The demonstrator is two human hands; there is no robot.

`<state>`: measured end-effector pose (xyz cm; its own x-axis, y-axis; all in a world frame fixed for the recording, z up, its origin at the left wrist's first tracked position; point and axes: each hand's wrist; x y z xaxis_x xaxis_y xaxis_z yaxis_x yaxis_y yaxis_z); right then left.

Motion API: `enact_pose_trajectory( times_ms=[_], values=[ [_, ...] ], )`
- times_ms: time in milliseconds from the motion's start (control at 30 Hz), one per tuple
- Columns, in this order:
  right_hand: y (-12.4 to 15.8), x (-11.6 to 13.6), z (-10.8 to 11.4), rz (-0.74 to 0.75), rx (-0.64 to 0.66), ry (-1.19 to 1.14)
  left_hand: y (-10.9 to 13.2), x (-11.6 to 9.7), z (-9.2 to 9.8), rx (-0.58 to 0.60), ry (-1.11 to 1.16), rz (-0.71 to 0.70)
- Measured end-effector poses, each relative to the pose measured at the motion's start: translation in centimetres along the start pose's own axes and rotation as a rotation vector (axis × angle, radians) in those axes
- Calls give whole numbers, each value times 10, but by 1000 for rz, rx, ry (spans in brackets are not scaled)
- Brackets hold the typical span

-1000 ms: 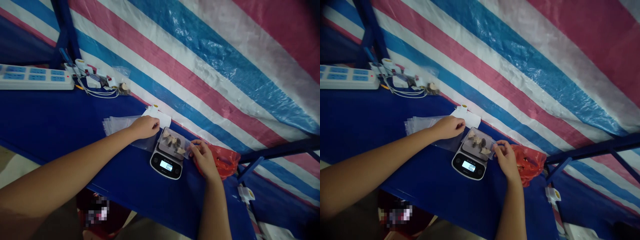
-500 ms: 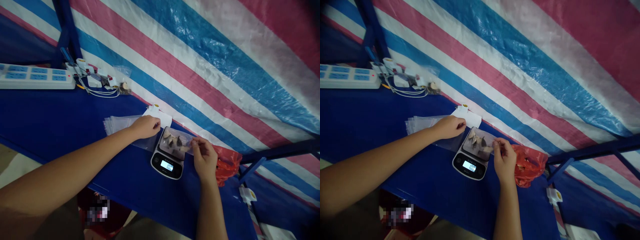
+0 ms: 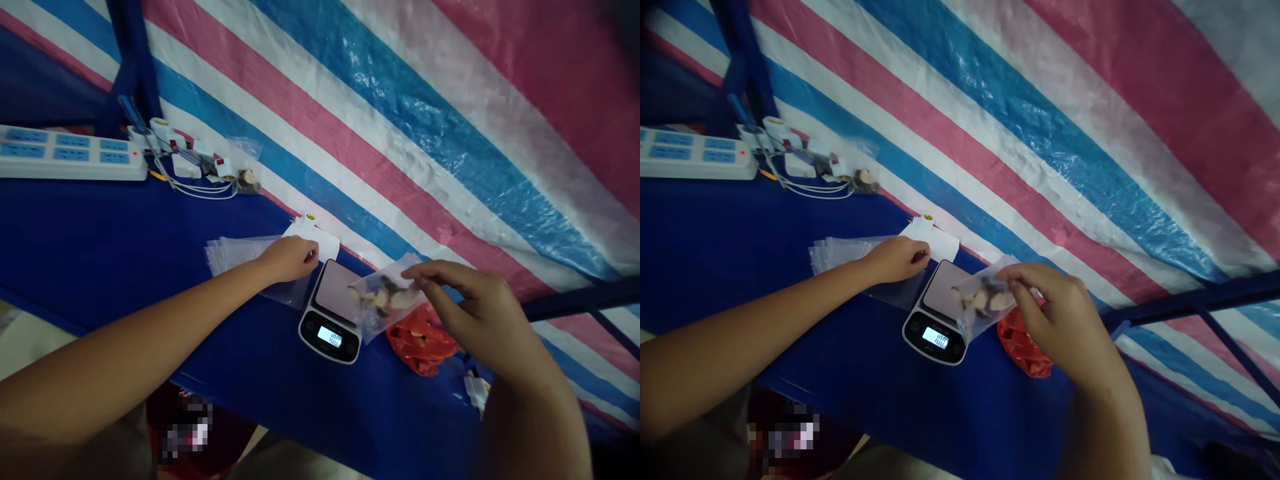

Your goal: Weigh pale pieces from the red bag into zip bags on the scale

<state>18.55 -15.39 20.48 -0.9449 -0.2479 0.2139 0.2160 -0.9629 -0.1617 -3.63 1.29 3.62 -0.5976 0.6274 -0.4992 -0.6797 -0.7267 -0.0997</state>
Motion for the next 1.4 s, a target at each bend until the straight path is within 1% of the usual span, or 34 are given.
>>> enact_pose_trajectory(
  times_ms=[33,67,133,167,367,633,933,1000,1100,1167,1233,1300,1333,1367,1400],
  values=[
    [-1,2,0,3,43,0,0,0,0,-2,0,0],
    [-2,3,0,-4,56,0,0,1,-1,-4,1,0],
    [-4,6,-1,-28,20,1,0,1,-1,-4,9,-5],
    [-5,8,-2,-30,25,3,0,1,-2,0,12,-8],
    [-9,11,-9,-49,135,-16,1,-1,0,10,-19,-7],
    [-9,12,-15,-107,129,-75,3,0,1,3,-20,-8],
    [-5,4,-26,-178,119,-173,3,0,1,-8,-3,-42],
    [-7,5,-26,-177,93,-190,3,0,1,-6,6,-44],
    [-14,3,-27,-185,20,-256,3,0,1,-1,9,-42],
    [-19,-6,-33,-193,-24,-372,3,0,2,1,9,-36],
    [-19,-25,-44,-237,-51,-509,4,0,3,-2,9,-33],
    [-13,-51,-58,-345,-60,-587,4,1,4,-11,16,-32],
    [-8,-66,-66,-414,-69,-578,3,1,4,-16,20,-31],
    [-1,-80,-73,-486,-120,-549,3,2,4,-21,23,-27],
    [6,-94,-82,-544,-216,-523,3,3,4,-27,23,-21]
  ],
)
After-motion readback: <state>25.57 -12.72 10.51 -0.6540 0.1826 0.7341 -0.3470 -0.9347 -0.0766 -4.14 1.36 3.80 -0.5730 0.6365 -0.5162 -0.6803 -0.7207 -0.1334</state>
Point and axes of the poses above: each hand's wrist, its own y-axis away from the middle knuckle, its own z-axis out of the back of the hand, x = y × z, and after that the axes turned 13 degrees about x, right-handed
